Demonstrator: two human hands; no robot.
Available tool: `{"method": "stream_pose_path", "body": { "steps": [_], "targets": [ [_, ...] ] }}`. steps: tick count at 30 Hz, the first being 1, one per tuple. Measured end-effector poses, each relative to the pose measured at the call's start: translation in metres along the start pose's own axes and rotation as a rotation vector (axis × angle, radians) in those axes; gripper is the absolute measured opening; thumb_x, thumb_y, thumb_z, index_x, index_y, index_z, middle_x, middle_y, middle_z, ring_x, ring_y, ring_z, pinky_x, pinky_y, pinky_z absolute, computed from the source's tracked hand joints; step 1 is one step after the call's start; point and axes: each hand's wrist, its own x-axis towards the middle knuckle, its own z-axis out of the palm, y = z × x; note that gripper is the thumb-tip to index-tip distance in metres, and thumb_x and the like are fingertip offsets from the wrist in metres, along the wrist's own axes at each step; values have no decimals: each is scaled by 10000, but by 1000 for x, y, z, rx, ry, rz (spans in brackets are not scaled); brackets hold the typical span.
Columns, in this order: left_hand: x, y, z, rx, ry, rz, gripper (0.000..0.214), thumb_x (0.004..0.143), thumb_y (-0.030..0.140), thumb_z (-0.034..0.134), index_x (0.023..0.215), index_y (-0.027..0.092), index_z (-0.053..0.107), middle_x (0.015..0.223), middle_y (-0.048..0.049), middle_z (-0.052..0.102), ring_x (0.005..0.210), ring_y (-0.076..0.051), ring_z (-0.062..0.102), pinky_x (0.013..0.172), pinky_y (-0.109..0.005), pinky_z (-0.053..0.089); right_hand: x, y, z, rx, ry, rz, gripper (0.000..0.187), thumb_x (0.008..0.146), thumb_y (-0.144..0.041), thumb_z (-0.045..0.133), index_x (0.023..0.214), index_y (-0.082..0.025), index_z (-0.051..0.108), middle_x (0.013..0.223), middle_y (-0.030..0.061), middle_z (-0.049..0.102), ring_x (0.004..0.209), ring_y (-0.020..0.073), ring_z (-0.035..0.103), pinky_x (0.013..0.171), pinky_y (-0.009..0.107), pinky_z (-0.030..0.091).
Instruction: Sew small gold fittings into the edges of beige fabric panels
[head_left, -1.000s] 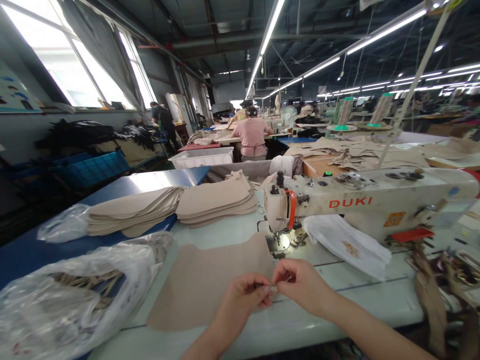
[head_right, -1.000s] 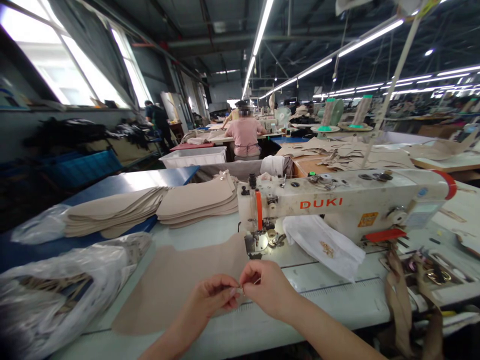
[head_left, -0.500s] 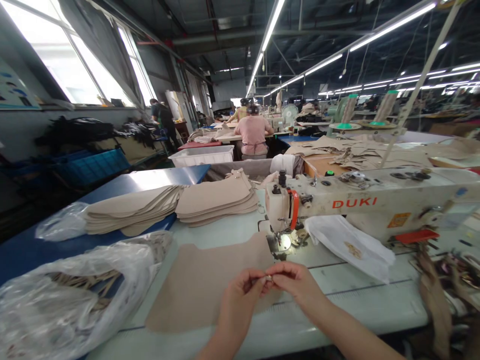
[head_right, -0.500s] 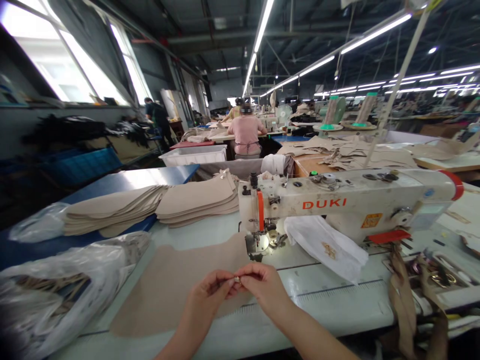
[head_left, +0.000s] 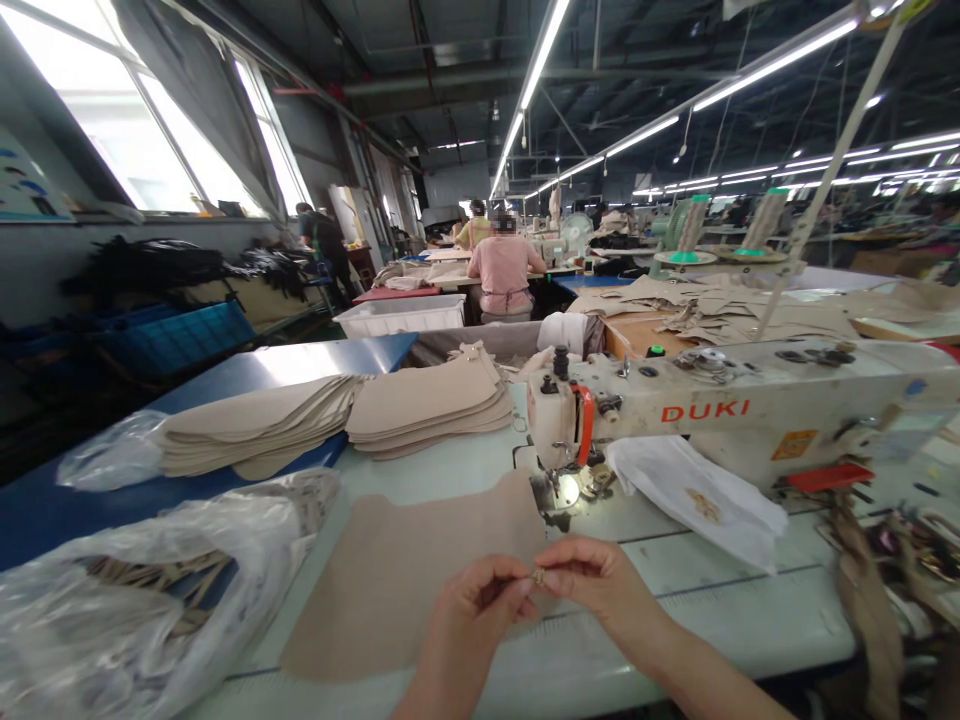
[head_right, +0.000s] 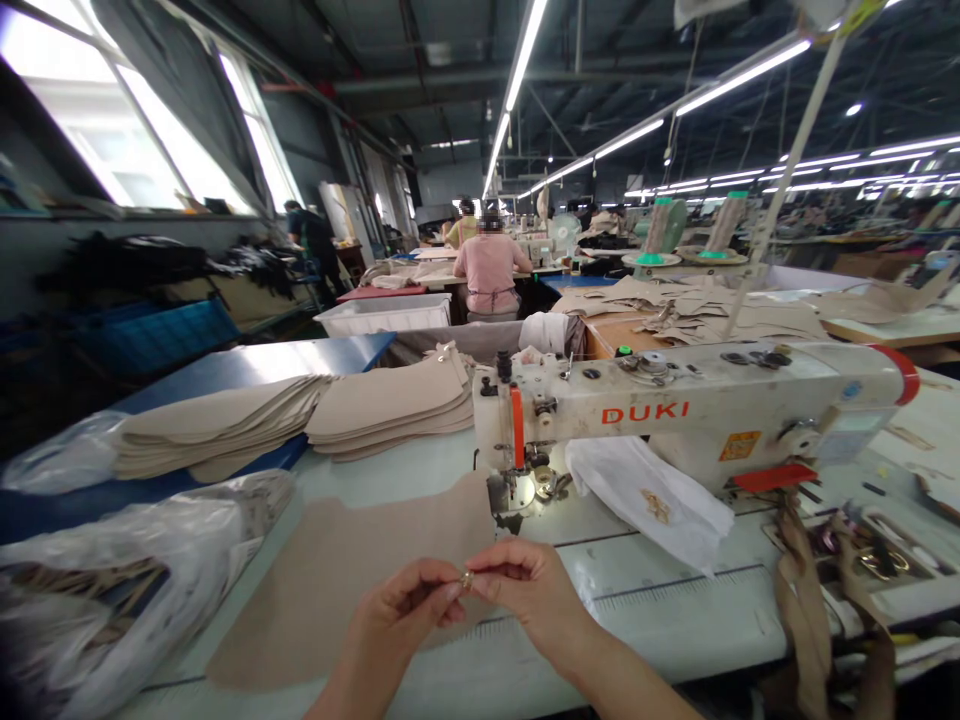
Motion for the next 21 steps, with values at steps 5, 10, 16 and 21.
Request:
{"method": "stream_pose_path", "body": {
  "steps": [5,10,16,21],
  "targets": [
    [0,6,0,-72,-39,-60,256,588,403,754,625,174,644,514,9,623,515,-133,566,548,-235,469,-10,-7,7,-241,86,-222,55,732,-246,658,746,-200,683,736,9,620,701,142,572,658,254,460],
    [-1,1,2,-76,-97,-85,316,575,399,782,657,180,570,543,31,617,506,-118,574,521,-220,446,-11,-4,11,-272,42,-108,46,674,-147,604,679,-187,628,640,-17,601,607,119,546,588,235,425],
    [1,-2,-8,-169,-168,-220,516,564,609,740,791,178,570,604,-4,681,536,-140,624,524,-224,454,-4,-2,4,68,-28,101,204,617,-332,719,679,-173,608,564,-35,578,535,107,525,571,251,438],
    [1,2,-10,-230,-136,-302,501,562,573,762,800,158,613,658,-34,704,578,-136,633,567,-218,463,-4,-9,3,33,27,112,258,615,-391,737,698,-170,631,587,-26,584,575,122,548,588,259,454]
  ]
}}
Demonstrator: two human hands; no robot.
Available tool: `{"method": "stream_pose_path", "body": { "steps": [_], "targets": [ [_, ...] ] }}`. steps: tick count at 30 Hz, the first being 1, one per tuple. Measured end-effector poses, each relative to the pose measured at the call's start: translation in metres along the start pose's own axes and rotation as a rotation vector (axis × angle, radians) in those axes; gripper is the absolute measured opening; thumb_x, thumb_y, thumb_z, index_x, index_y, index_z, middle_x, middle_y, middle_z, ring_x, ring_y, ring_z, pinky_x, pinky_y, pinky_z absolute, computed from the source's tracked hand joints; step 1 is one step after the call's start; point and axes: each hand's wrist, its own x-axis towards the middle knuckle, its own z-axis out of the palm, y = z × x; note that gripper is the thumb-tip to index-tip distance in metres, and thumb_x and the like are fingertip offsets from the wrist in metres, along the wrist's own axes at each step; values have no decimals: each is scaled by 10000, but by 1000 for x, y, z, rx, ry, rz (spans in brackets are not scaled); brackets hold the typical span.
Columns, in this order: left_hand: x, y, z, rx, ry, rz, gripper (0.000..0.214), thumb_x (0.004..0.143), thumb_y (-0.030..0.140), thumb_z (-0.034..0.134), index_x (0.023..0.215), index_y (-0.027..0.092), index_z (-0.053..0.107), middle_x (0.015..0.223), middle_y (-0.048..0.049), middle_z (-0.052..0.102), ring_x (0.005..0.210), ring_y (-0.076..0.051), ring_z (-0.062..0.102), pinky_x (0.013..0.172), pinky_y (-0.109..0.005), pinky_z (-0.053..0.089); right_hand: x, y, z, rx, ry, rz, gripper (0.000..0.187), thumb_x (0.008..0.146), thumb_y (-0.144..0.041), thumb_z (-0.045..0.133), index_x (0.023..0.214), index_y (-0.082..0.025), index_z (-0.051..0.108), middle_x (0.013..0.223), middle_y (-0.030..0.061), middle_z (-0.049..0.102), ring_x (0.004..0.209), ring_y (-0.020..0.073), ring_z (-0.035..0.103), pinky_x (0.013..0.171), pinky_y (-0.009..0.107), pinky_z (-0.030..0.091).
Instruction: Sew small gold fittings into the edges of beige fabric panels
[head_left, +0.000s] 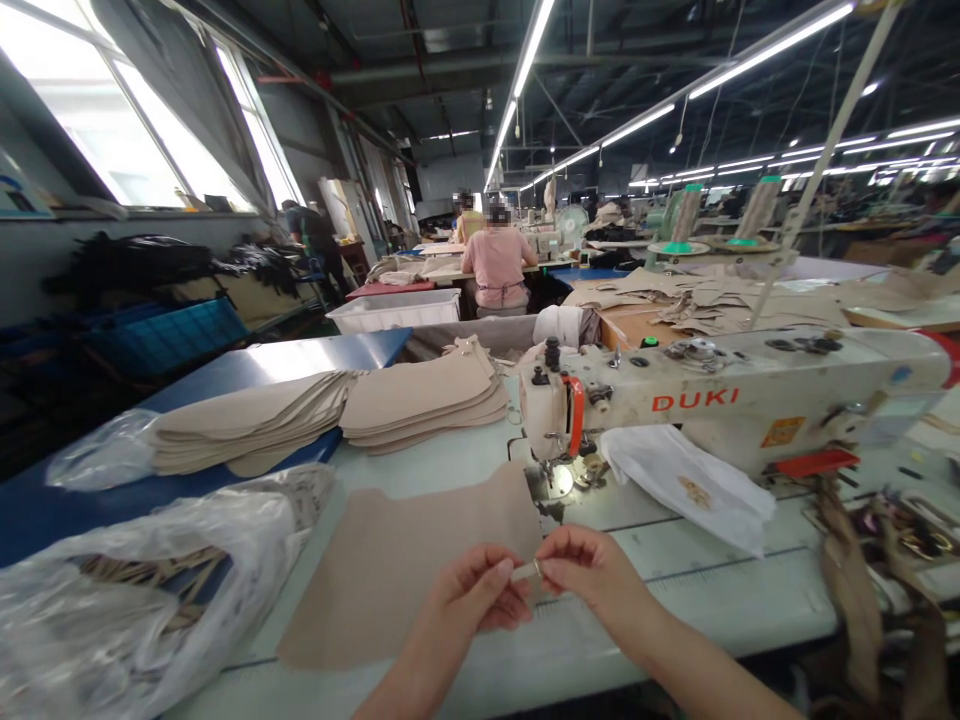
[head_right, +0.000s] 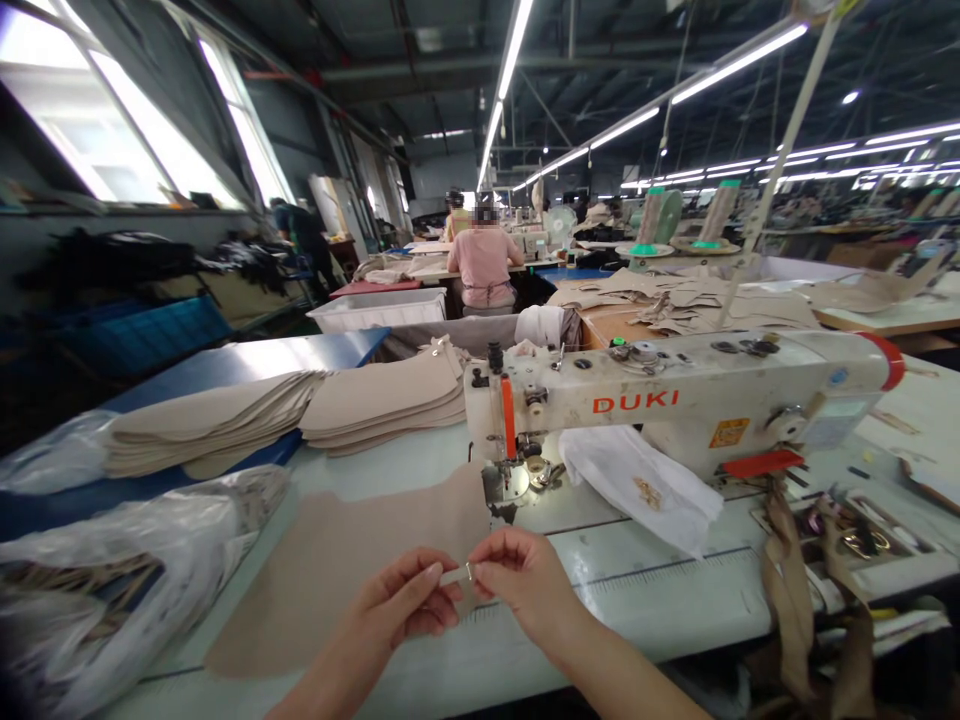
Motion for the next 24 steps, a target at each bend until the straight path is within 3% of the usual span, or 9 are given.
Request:
{"method": "stream_pose_path", "body": {
  "steps": [4,12,18,24],
  "targets": [
    [3,4,6,71,49,27,443,502,517,790,693,163,604,571,0,660,521,-128,602,541,-224,454,-1,1,1,-5,21,-6,244,623,-383,735,700,-175,633,597,-25,591,589,127,566,598,260,468],
    [1,3,13,201,153,202,289,594,423,718,729,183,632,603,18,653,552,-157,615,558,-260,486,1,11,-3,20,-41,52,361,572,-469,779,718,-170,638,598,-19,613,596,144,603,610,281,486],
    [1,2,8,32,32,68,447,578,564,741,753,164,642,590,-3,664,581,-146,615,620,-253,493,-3,3,1,135,-11,136,376,525,-435,823,701,-155,644,587,-15,634,562,120,589,600,259,474],
    [2,0,14,-106,-44,-21,355,538,346,832,769,160,638,677,-18,684,639,-129,605,655,-232,456,-5,0,6,176,-6,114,379,508,-433,829,670,-154,631,582,-5,647,557,127,595,588,260,464]
  ]
}}
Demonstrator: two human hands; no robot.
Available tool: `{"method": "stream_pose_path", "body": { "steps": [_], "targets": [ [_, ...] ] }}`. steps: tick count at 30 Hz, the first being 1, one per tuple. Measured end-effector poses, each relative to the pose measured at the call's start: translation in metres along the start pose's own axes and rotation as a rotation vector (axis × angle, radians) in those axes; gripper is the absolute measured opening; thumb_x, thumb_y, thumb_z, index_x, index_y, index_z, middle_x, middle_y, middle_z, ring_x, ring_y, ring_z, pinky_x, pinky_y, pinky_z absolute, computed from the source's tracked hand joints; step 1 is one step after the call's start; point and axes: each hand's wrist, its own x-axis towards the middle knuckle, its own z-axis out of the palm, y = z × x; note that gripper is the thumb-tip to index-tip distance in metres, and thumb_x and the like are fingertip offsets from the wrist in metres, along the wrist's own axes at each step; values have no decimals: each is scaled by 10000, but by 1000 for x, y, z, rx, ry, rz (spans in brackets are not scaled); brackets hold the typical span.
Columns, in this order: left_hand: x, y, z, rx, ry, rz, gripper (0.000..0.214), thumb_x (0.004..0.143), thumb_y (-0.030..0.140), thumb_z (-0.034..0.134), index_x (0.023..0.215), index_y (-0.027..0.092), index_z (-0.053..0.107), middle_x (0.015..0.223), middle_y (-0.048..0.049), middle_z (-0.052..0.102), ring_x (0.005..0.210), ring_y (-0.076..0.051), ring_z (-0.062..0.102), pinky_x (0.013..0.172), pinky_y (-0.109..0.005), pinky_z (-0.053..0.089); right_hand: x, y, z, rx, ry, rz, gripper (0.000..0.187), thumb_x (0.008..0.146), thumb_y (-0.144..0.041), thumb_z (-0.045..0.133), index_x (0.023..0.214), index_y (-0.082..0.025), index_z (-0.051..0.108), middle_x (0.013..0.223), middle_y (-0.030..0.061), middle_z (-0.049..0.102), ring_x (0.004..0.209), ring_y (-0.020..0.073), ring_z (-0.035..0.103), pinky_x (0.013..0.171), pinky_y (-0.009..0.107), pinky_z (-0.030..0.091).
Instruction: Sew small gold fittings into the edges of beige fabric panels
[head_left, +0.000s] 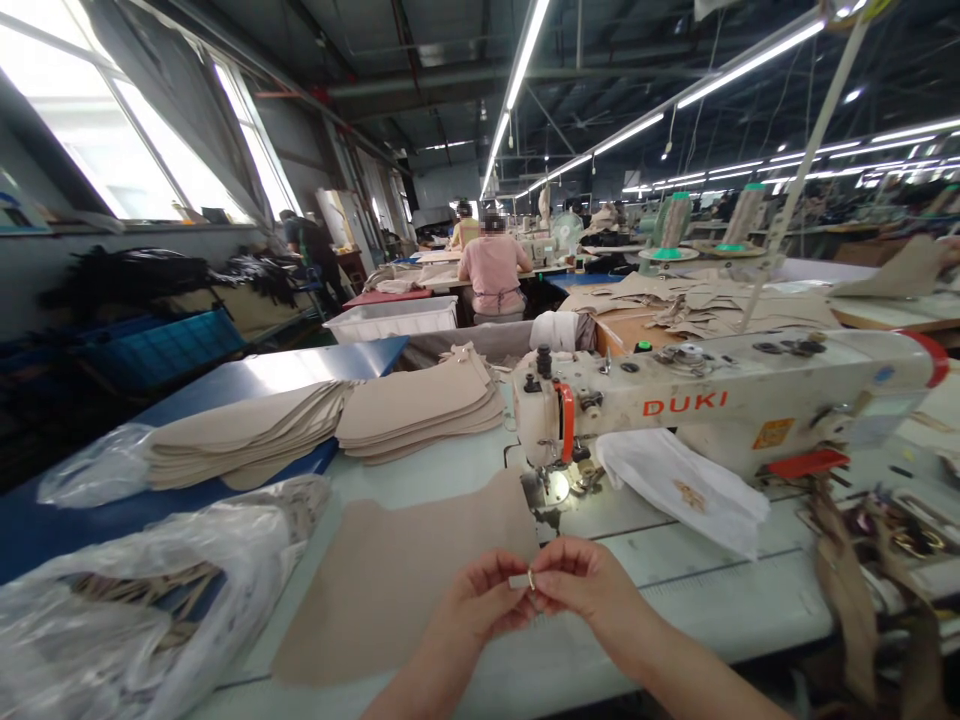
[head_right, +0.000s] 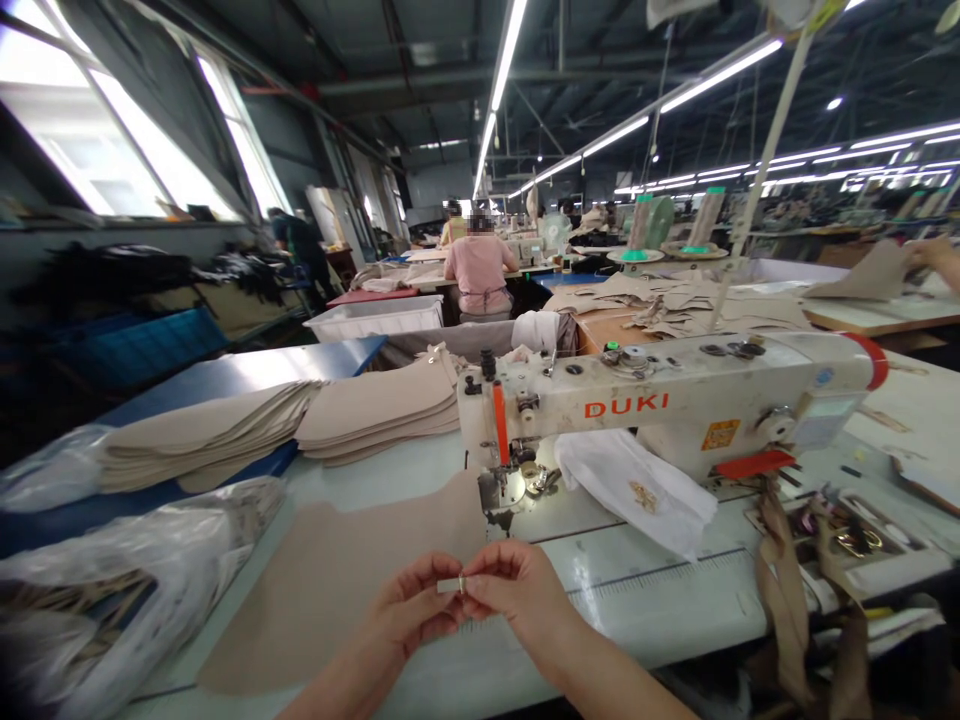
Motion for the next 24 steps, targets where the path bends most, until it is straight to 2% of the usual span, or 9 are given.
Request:
{"method": "stream_pose_path", "body": {
  "steps": [7,10,12,15,17,20,24],
  "targets": [
    [-2,13,7,67,-89,-62,270,559,312,790,651,155,592,640,-19,649,628,-126,570,621,-224,425,0,0,-2,-67,-59,-27,314,539,-393,790,658,-169,605,565,-16,644,539,132,600,575,266,457],
    [1,13,4,189,-99,-14,206,578,295,727,620,161,576,591,-2,623,579,-122,535,585,-229,403,-4,-1,-2,-135,-51,-97,203,600,-313,732,675,-178,600,569,-32,614,548,127,579,579,264,452],
    [2,12,3,351,-58,83,146,581,259,678,589,162,568,537,29,560,537,-110,482,536,-221,358,-9,-2,-1,-239,-35,-164,135,647,-254,683,740,-180,620,646,-20,623,613,134,586,614,266,456],
    [-3,13,3,591,56,217,45,597,190,588,580,165,555,542,42,513,553,-115,450,522,-221,329,-17,-5,1,-429,-50,-247,195,667,-190,668,856,-192,622,818,2,641,751,155,600,701,275,467],
    [-7,14,5,690,111,242,30,609,167,539,580,167,547,557,35,517,570,-125,460,528,-223,339,-20,-7,2,-493,-62,-280,220,660,-173,680,863,-199,601,835,-3,630,776,159,597,727,274,472],
    [-11,14,6,750,132,252,49,622,165,519,589,169,555,556,30,525,561,-129,467,516,-223,344,-24,-8,2,-548,-64,-332,167,679,-164,668,821,-198,587,788,-12,609,756,150,588,719,258,470],
    [-12,14,8,712,129,264,57,625,182,532,606,165,583,580,18,577,557,-130,500,514,-218,362,-27,-9,0,-670,-59,-468,60,741,-144,607,776,-193,602,803,0,612,769,138,574,718,236,455]
  ]
}}
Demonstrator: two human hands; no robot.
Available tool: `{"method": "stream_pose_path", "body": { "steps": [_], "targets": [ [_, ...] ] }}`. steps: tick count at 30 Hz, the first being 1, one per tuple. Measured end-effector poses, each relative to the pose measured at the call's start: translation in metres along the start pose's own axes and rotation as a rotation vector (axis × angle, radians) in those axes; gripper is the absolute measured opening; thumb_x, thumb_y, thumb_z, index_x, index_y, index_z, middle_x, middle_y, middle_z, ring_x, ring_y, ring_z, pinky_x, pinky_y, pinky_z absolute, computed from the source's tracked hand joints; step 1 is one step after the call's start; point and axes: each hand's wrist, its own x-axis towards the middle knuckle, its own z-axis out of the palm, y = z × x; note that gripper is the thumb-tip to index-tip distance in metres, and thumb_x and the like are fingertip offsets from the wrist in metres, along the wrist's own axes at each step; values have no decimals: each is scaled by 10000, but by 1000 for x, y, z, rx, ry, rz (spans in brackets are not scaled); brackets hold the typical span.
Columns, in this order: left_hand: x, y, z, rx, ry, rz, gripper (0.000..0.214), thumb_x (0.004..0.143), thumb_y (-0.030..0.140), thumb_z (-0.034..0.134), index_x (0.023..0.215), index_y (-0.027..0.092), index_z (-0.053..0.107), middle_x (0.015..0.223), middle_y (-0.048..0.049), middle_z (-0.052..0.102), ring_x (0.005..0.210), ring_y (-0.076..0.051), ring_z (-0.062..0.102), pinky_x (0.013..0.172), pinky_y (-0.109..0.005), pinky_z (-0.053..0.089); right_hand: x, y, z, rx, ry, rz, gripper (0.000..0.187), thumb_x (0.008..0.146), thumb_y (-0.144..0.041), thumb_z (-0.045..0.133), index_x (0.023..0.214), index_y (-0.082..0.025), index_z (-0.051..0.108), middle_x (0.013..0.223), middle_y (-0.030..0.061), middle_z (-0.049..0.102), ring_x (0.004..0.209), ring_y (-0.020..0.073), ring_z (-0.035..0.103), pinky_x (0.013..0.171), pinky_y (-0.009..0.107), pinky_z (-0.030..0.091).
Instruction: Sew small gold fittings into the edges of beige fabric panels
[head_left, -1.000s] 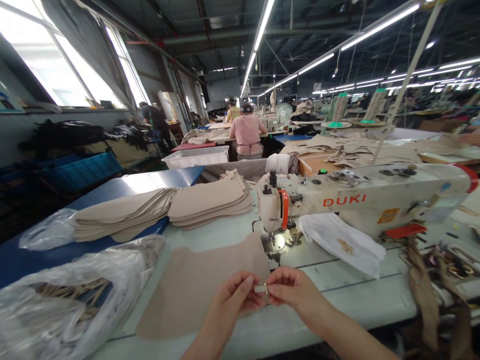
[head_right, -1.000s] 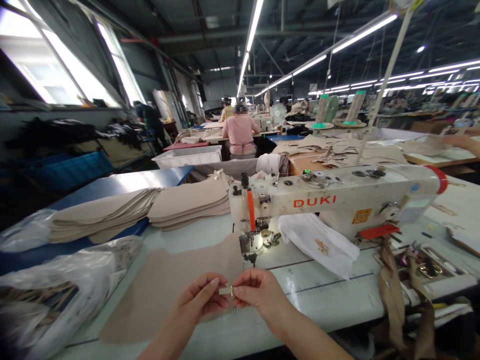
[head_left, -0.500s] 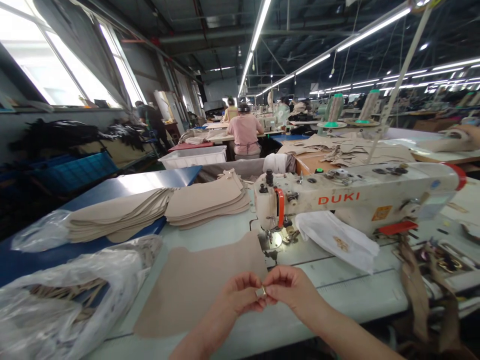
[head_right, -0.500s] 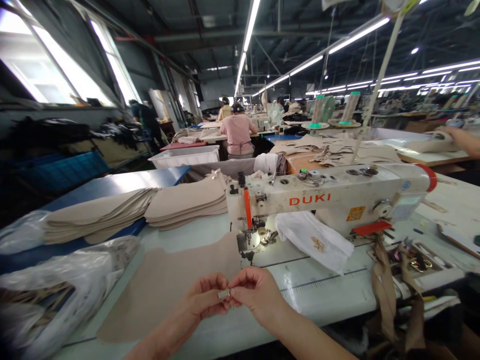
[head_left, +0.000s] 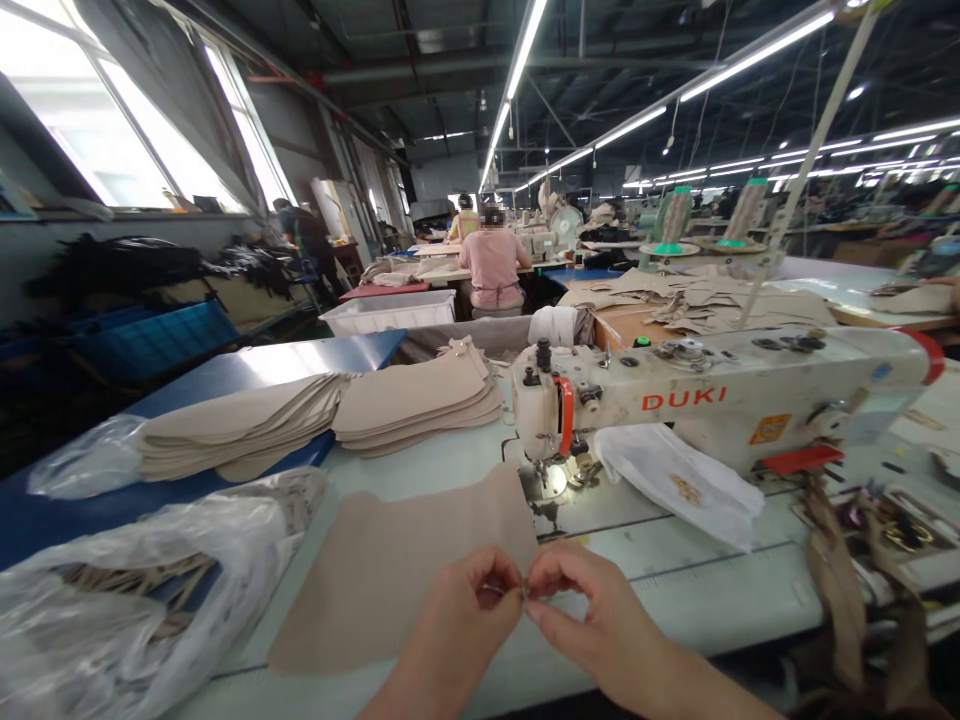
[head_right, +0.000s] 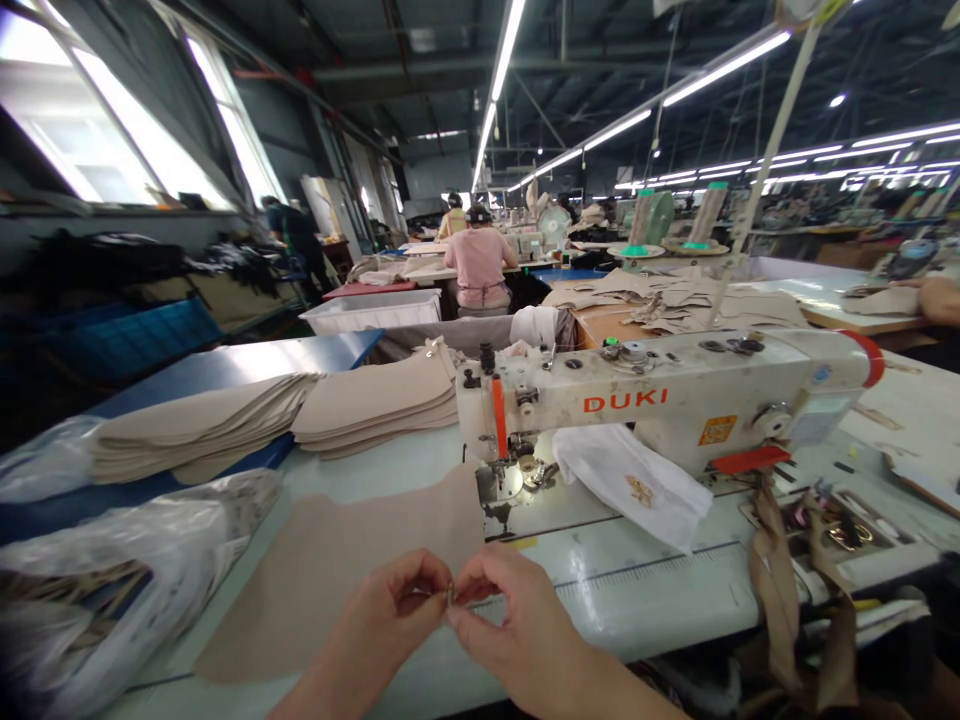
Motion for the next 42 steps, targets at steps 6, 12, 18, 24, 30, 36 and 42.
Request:
{"method": "stream_pose_path", "body": {
  "steps": [6,12,18,24,30,36,42],
  "targets": [
    [1,6,0,-176,23,-47,83,578,240,610,582,158,602,584,5,602,560,-128,520,539,-221,401,1,9,2,12,77,-42,91,774,-148,564,721,-181,630,757,10,640,700,125,577,637,212,447],
    [2,5,3,-415,53,-42,125,507,209,676,505,166,559,584,2,612,557,-118,536,544,-211,442,3,19,14,98,239,-14,94,710,-126,563,641,-182,592,732,18,646,664,129,592,589,205,465],
    [2,-4,8,-402,94,45,115,551,221,695,563,169,593,618,-2,624,590,-132,578,561,-209,484,4,16,14,-90,309,-130,125,708,-91,534,636,-183,577,738,11,660,682,112,605,609,179,460],
    [1,-13,11,-239,150,160,62,640,220,660,645,183,610,611,17,610,579,-132,591,559,-203,501,3,15,11,-112,278,-158,124,736,-99,538,659,-182,590,750,7,665,702,105,611,627,169,456],
    [-2,-17,12,-118,197,273,44,707,226,631,688,194,606,651,21,614,607,-125,597,592,-193,511,1,15,5,107,179,31,52,779,-173,582,778,-192,630,765,2,669,700,119,611,640,200,466],
    [1,-28,16,-147,215,294,74,716,249,629,686,195,590,648,22,603,598,-122,589,576,-191,504,0,15,1,312,106,181,50,749,-180,610,786,-184,644,702,-5,674,667,134,629,639,221,473],
    [2,-31,18,-164,213,274,83,712,252,625,671,195,581,639,24,598,590,-119,585,571,-191,498,2,6,-4,123,74,171,100,779,-188,583,747,-170,677,658,-5,658,631,126,615,602,207,450]
  ]
}}
